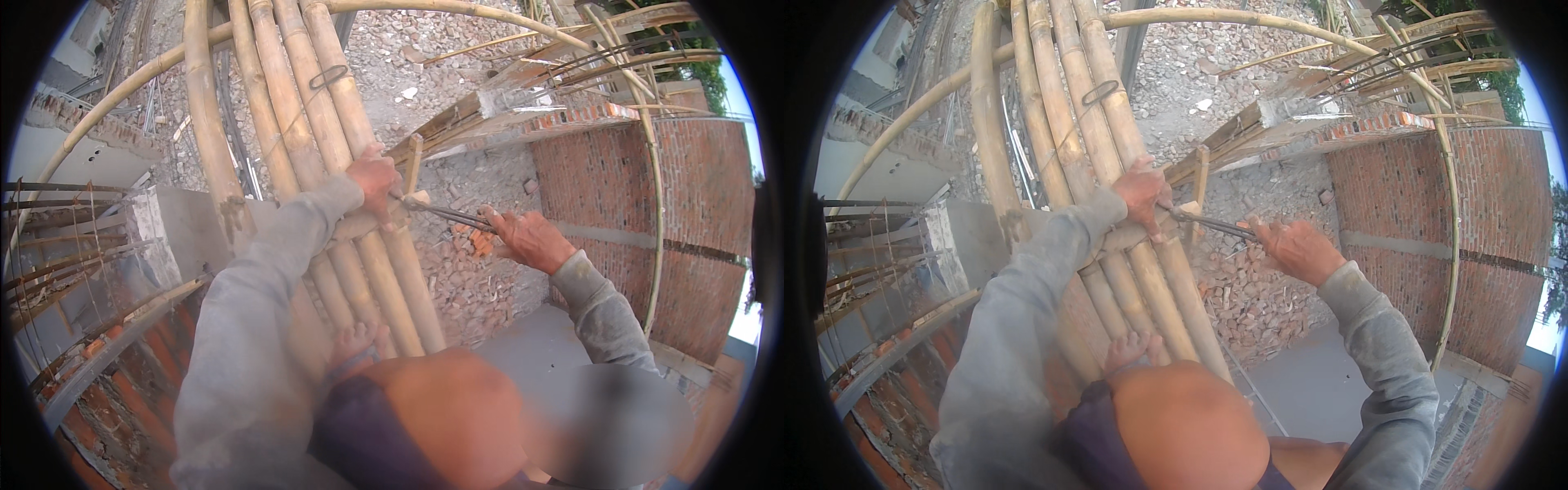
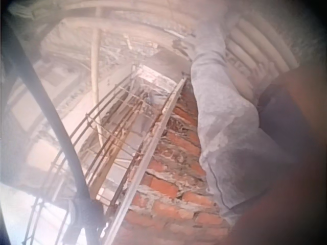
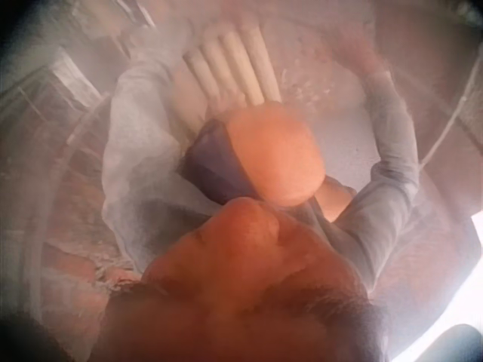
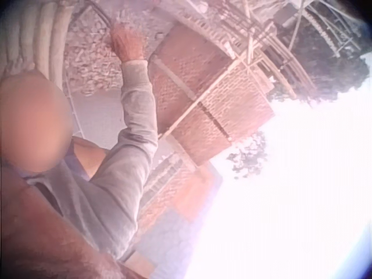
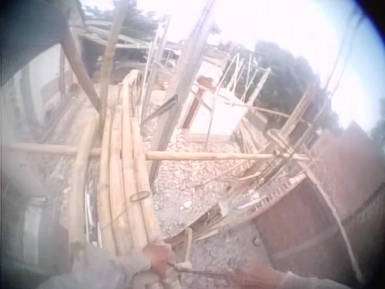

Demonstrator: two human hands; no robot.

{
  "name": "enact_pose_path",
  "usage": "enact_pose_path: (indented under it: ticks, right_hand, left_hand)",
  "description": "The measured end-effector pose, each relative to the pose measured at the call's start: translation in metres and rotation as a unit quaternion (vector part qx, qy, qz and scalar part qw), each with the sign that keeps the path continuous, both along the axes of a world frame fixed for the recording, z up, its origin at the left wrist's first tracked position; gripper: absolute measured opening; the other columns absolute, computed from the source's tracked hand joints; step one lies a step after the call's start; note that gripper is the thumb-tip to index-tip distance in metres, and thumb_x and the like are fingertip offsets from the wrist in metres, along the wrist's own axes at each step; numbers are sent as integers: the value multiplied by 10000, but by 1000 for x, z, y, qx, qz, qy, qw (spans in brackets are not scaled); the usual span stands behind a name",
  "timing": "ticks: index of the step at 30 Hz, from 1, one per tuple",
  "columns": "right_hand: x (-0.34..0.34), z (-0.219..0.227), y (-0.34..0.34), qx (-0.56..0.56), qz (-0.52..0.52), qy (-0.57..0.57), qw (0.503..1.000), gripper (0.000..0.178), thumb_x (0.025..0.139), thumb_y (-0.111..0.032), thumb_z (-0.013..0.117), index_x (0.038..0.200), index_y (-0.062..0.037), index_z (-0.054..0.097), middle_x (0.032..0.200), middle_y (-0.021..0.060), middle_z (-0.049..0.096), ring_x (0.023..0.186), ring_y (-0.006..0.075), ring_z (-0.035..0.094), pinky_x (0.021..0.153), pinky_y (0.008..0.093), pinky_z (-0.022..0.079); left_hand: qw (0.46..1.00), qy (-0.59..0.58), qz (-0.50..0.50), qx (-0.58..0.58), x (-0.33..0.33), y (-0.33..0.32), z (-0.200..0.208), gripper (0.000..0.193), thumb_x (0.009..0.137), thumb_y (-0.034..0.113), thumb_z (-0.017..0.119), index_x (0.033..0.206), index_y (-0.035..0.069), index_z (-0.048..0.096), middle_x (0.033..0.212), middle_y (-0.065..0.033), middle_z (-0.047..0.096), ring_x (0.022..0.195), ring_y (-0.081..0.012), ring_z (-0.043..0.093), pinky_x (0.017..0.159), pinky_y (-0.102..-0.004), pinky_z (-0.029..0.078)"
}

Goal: The person secures bamboo poles together using wire and a metal rod, then adds a bamboo crosspiece to the structure. The person works on a partially built brick building with existing bamboo scaffolding.

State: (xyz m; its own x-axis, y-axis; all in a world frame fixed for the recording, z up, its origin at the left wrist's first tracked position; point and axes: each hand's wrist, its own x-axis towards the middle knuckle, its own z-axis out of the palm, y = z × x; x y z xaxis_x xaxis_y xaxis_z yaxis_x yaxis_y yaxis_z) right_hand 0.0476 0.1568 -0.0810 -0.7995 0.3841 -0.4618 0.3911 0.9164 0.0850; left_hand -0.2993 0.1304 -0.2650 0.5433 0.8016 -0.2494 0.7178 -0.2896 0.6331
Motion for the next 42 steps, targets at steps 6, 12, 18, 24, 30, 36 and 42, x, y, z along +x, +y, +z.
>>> enact_pose_path:
  ticks: [6,12,18,24,30,36,42]
  right_hand:
    - [-9,0,-34,-158,-148,66,974,398,977,-375,762,898,2,660,758,208,691,707,344,724,616,464,544]
    - [-23,34,-51,-22,-176,8,984,365,998,-374,745,939,-20,680,786,225,700,700,390,719,649,513,546]
    - [6,7,-46,-15,-187,-16,982,438,964,-443,790,940,-13,712,800,242,702,812,425,731,738,526,572]
    - [49,-43,-17,-1,-174,-3,985,435,956,-431,801,934,0,747,784,224,708,812,416,728,750,517,572]
    - [19,-2,-5,5,-164,-39,986,498,962,-452,794,1153,-5,685,917,200,734,865,393,744,779,509,579]
    - [-12,36,-46,-25,-70,-36,997,567,907,-344,851,1251,47,627,907,177,729,799,333,746,711,435,580]
    - [-28,38,-56,-437,-548,-50,711,319,976,-264,740,1047,26,631,804,116,666,644,252,684,612,406,554]
  left_hand:
    - [999,-22,-4,-32,-1,2,-1,841,523,631,1001,1189,145,833,1182,-65,778,1377,-243,582,1348,-515,76]
    - [1000,-19,-2,-15,-1,1,2,844,517,643,997,1185,153,838,1144,-76,792,1320,-262,629,1346,-512,80]
    - [1000,-21,-1,4,1,3,-9,840,514,667,996,1168,162,844,1134,-90,781,1285,-271,643,1335,-507,105]
    - [999,-35,6,-2,2,2,-11,862,532,629,995,1201,120,808,1199,-47,827,1302,-234,647,1329,-526,75]
    - [1000,-13,8,12,1,1,-3,784,544,674,968,1135,172,853,1151,-80,791,1283,-244,645,1327,-519,87]
    - [1000,-21,3,2,3,2,-9,816,515,678,980,1152,183,853,1126,-74,786,1307,-237,635,1327,-529,78]
    - [996,62,-59,31,0,7,-5,940,448,680,995,1235,194,827,1258,-37,742,1383,-238,570,1324,-546,70]
